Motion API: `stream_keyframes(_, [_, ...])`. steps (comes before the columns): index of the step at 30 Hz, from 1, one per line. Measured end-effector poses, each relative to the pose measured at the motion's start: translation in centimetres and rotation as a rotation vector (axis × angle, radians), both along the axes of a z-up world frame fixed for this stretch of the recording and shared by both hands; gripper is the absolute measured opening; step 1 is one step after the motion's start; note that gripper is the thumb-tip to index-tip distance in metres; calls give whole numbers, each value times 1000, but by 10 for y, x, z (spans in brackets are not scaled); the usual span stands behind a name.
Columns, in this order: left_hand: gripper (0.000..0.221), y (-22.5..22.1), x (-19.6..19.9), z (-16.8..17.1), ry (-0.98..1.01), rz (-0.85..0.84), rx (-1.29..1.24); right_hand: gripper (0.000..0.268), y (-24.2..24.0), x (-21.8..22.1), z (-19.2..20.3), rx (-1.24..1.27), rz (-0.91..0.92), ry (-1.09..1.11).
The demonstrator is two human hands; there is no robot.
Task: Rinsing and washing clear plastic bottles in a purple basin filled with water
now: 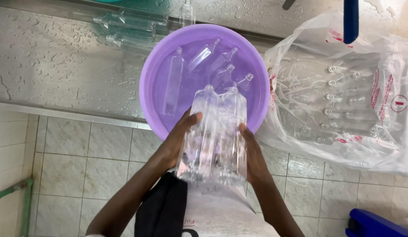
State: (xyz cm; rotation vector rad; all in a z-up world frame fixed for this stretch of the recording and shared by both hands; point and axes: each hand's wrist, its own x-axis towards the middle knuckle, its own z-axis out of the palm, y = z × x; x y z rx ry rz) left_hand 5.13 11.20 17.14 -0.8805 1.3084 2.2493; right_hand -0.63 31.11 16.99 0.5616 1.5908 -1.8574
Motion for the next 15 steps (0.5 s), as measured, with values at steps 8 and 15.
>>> stream_keyframes(8, [87,-13,-8,-55,275,-34,-319,80,-31,-9,24,-198,-16,388])
stream_keyframes(15, [79,-23,-48,-111,-149,376,52,57,-21,23,82,0,-356,-417])
